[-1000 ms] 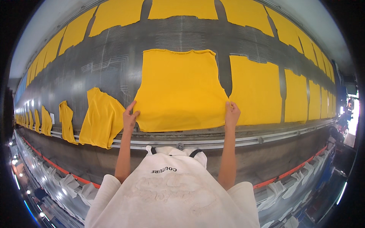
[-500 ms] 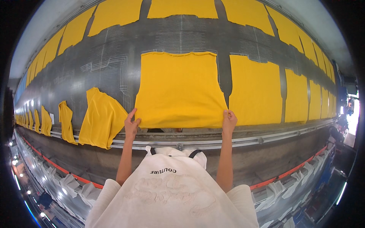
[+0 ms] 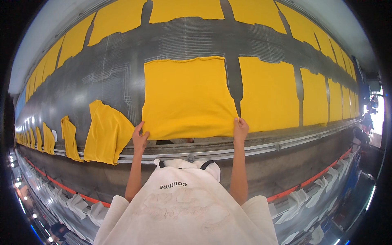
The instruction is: The person repeatedly picks up yellow garments from a conveyor belt and places them flat onto a large curved drying drum, smoothing each piece with both hands. The process continues in a steady loop as the belt advances.
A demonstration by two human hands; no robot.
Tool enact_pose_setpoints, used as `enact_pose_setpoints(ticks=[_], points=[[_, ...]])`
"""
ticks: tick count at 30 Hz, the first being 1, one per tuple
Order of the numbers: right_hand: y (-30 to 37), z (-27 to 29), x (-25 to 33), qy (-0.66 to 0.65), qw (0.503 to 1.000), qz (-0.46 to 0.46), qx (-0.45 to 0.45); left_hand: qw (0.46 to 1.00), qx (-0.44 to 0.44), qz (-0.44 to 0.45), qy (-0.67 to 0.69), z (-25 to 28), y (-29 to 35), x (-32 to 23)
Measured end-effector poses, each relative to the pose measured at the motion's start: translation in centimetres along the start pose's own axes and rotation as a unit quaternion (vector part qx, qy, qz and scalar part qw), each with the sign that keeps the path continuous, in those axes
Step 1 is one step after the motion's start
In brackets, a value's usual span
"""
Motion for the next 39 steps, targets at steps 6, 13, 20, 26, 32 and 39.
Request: enact_pose_setpoints(ticks=[6,13,20,26,32,39], points=[[-0.6,-0.1,-1.2,-0.005,1.000,0.016,-0.005,0.998,-0.008,-0.033,-0.054,0.0,-0.1,0.6],[-1.2,-0.1,-3.7,0.063,0.995,0.070,-0.032,0.985,-0.037,-0.109,-0.127,-0.6,0.0,0.4],[2.2,1.3,-3.3,0.197,0.975,0.101,-0.008,0.986,0.082,-0.028,-0.145,0.5,2.8,0.8],[2.8,2.0,-3.5,0.156,0.982,0.097,-0.031,0.998,0.059,0.021,0.007,3.4,3.8,2.5],[2.7,2.2,-2.6,0.212,0.973,0.077,-0.042,0.995,0.035,-0.054,-0.073,3.2,3.3,2.3],[2.7,2.0,-3.9,0.246,0.961,0.113,-0.049,0.981,-0.021,-0.121,-0.152,2.1,3.9,1.8]])
Point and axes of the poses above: each hand's wrist, its own y-axis away from the middle knuckle, its own z-axis out of the back of the hand, x = y × z, the point moved 3 cm from there along -y, towards the middle knuckle, and after that the axes turned 2 degrees about z, right-handed, at the moved point
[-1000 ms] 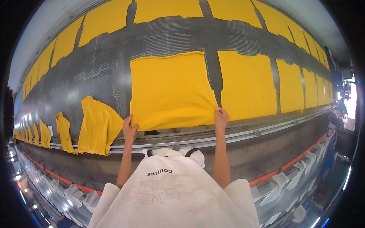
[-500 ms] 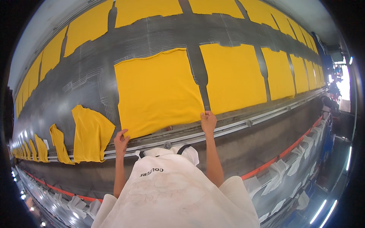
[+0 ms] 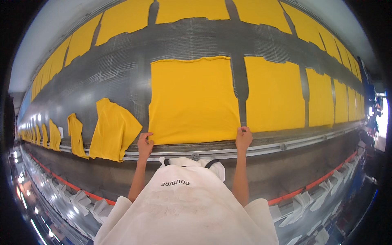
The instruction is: The person repeatedly picks up yellow garments from a conveyor belt and places them flat onto a large curved drying drum, smoothing each piece with both hands. The process continues in a steady loop as the belt advances.
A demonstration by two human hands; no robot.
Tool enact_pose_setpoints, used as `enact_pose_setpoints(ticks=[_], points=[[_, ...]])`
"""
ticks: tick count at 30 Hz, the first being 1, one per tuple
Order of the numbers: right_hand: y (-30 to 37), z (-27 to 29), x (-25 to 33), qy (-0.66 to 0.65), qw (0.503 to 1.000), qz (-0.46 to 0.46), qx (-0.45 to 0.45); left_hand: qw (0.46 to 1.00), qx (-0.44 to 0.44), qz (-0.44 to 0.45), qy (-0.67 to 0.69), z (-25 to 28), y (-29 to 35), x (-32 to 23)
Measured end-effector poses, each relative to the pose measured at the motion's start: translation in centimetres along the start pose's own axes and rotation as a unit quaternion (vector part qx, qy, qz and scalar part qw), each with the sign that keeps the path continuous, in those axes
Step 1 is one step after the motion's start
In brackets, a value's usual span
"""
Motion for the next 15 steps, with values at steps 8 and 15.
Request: enact_pose_setpoints(ticks=[8,15], points=[[0.6,-0.1,0.5,-0.021,0.999,0.040,-0.008,0.999,-0.028,0.016,0.002,-1.0,-0.4,-0.7],[0.8,0.2,-0.1,0.031,0.996,0.057,-0.055,0.992,-0.075,0.092,0.040,-0.9,-1.3,0.1]])
Point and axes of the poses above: each hand's wrist, its own y-axis away from the middle knuckle, its own z-axis out of the back of the hand, x = y × z, the point moved 3 cm from there along -y, towards the middle knuckle, and after that the axes turned 2 degrees about z, right-handed, at the moved point
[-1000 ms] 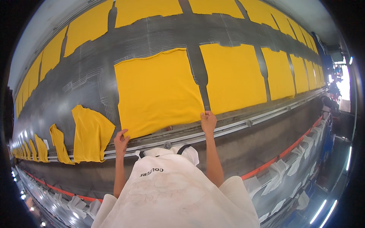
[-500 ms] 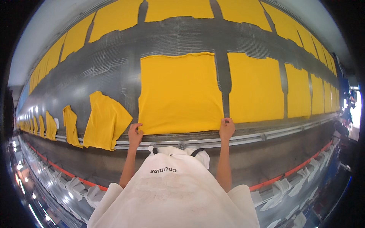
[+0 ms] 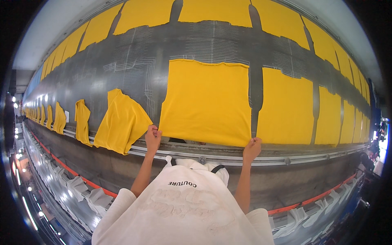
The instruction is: The person repeatedly picks up yellow garments from a conveyor belt and places them flat onto a large curved drying drum, smoothing each piece with both hands. The process continues in a steady loop as the belt advances.
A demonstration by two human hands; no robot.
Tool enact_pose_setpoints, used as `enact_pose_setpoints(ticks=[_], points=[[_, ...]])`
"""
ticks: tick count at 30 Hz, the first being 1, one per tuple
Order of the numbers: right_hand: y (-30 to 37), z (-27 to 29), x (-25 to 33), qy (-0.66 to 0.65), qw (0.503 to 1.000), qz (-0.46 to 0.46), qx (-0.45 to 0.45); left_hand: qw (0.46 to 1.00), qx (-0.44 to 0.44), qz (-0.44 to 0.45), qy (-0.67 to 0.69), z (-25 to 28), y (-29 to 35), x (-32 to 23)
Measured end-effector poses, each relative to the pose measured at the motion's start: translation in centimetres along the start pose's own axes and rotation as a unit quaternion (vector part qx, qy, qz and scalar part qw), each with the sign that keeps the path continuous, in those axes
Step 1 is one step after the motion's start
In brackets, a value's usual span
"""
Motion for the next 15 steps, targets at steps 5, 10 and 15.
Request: enact_pose_setpoints(ticks=[5,10,15], points=[[-0.1,0.3,-0.4,0.021,0.999,0.027,0.009,0.997,0.026,-0.013,-0.076,0.4,-0.1,-0.6],[-0.1,0.2,1.7,0.101,0.993,0.013,0.060,0.983,0.018,-0.037,-0.181,0.5,-0.4,-3.1],[-1.5,-3.2,7.5,0.064,0.983,0.163,0.056,0.956,0.047,-0.218,-0.192,-5.4,-2.3,-7.7]])
Point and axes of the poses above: each hand's wrist, its own y-axis away from the middle knuckle, its own z-axis out of the back of the hand, x = y × z, the point moved 3 cm from there along -y, towards the middle knuckle, and after that the axes turned 2 degrees about z, right-handed, at the moved point
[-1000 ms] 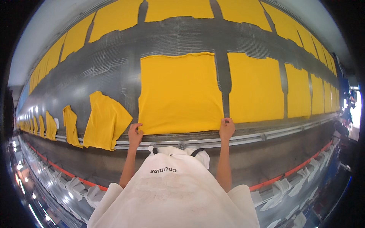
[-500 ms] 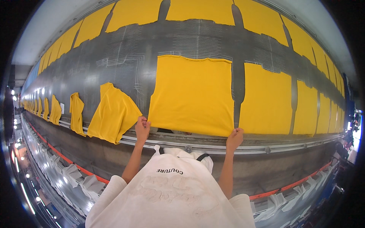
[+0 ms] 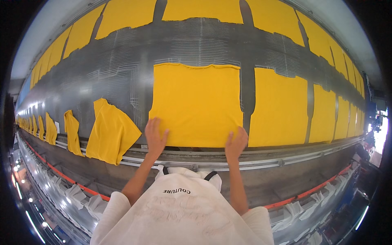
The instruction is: The person repeatedly picks up yellow garments from a conveyor belt and places them flat onto a large curved drying drum, smoothing each piece with both hands. The process continues in a steady loop as the belt advances.
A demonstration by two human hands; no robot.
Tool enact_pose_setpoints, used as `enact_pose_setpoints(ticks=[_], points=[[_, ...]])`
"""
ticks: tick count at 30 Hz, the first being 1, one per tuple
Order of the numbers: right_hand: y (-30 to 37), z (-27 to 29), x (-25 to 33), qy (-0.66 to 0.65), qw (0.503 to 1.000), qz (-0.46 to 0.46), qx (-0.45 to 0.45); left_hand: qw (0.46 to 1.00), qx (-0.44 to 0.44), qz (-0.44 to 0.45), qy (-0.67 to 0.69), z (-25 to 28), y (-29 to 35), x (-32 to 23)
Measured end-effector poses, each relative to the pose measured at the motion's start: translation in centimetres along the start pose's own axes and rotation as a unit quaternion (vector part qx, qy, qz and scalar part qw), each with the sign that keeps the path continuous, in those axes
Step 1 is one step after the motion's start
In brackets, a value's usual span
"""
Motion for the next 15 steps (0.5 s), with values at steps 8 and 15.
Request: enact_pose_setpoints(ticks=[8,15], points=[[-12.5,-9.6,11.8,0.004,0.951,0.262,0.165,0.982,0.087,-0.155,-0.062,-7.5,-14.1,-6.0],[-20.6,-14.3,13.7,0.033,0.950,0.279,0.136,0.981,0.043,-0.173,-0.071,-9.0,-23.8,-5.8]])
Point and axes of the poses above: each hand's wrist, its own y-axis away from the middle knuckle, its own z-axis out of the back of the hand, x = y × z, the point moved 3 cm from there along -y, towards the middle knuckle, and after that the axes turned 2 degrees about z, right-handed, at the moved point
